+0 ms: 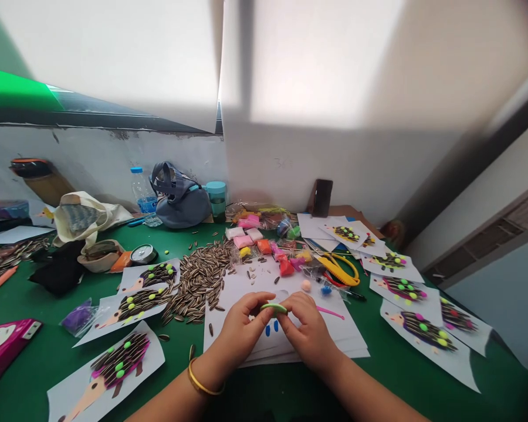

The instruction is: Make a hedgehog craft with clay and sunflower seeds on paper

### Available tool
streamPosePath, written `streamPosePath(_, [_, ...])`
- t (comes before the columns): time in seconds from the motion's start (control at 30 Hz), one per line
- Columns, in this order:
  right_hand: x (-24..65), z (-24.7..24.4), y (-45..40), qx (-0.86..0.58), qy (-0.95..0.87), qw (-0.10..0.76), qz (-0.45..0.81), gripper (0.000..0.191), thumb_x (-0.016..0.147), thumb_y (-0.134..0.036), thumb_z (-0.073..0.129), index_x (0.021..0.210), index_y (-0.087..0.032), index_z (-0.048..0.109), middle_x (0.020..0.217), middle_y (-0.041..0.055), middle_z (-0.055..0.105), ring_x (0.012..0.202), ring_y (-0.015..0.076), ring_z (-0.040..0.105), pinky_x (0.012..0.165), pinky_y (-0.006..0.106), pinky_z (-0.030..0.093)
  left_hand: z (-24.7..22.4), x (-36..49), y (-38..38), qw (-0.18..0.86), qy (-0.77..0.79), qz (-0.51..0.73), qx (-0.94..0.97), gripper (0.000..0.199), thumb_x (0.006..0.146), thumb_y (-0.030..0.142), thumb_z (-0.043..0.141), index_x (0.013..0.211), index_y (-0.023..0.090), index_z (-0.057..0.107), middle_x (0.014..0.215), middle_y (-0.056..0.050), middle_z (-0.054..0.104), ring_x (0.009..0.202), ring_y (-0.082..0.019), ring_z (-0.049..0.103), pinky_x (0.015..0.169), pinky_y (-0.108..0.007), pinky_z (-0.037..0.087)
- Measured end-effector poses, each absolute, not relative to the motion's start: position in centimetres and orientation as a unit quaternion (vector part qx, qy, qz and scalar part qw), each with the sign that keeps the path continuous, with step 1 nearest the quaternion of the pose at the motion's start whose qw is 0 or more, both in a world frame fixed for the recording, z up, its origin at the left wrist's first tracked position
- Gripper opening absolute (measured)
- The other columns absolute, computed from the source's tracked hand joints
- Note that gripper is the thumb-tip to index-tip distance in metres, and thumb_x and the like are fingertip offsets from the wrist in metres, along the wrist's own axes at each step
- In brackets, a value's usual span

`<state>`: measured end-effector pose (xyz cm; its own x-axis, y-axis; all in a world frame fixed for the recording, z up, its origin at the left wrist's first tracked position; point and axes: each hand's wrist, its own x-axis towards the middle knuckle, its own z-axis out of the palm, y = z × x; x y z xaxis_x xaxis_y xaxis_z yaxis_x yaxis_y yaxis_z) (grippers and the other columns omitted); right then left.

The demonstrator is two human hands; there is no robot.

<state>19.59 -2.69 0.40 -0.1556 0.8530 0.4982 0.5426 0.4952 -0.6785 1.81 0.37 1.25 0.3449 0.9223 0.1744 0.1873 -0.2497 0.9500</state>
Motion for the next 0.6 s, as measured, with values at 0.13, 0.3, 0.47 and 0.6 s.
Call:
streamPosePath(0.13, [19.23,0.64,-2.82,-0.474,-0.747,0.437,0.161,0.017,0.091,-0.023,0.055,0.075,-0.021,0.059,0.069,-0.0007,0.058,0.072,0.0166,0.052,0.074,0.033,0.036,1.52,1.89,0.23,0.426,0.385,0.404,0.712,0.019,0.084,0.037,0.068,0.094,0.021,0.073,0.089,-0.004,0.067,0.087,-0.019,0.061,0.081,-0.031,0.048])
streamPosePath(0.3, [19.23,0.78,-3.04,-0.459,-0.757,0.425,0.187,0.013,0.089,-0.035,0.064,0.089,-0.022,0.064,0.080,0.0004,0.062,0.080,0.0184,0.053,0.077,0.034,0.035,1.59,1.87,0.33,0.448,0.390,0.424,0.684,0.021,0.086,0.039,0.066,0.081,0.019,0.071,0.078,-0.003,0.064,0.076,-0.017,0.058,0.073,-0.029,0.046])
streamPosePath(0.47, [19.19,0.72,-3.02,-0.451,-0.757,0.432,0.192,0.014,0.093,-0.031,0.058,0.083,-0.022,0.062,0.076,-0.0003,0.062,0.077,0.0173,0.053,0.077,0.033,0.036,1.56,1.82,0.32,0.472,0.353,0.435,0.681,0.019,0.085,0.038,0.067,0.086,0.020,0.074,0.084,-0.003,0.059,0.084,-0.017,0.058,0.079,-0.030,0.046])
streamPosePath(0.6, [19.09,0.68,-3.05,-0.463,-0.754,0.430,0.179,0.017,0.091,-0.021,0.052,0.074,-0.021,0.055,0.072,-0.0002,0.057,0.074,0.0166,0.051,0.075,0.033,0.035,1.88,1.93,0.22,0.486,0.366,0.417,0.675,0.020,0.085,0.037,0.067,0.090,0.019,0.071,0.086,-0.004,0.062,0.081,-0.017,0.058,0.077,-0.029,0.047])
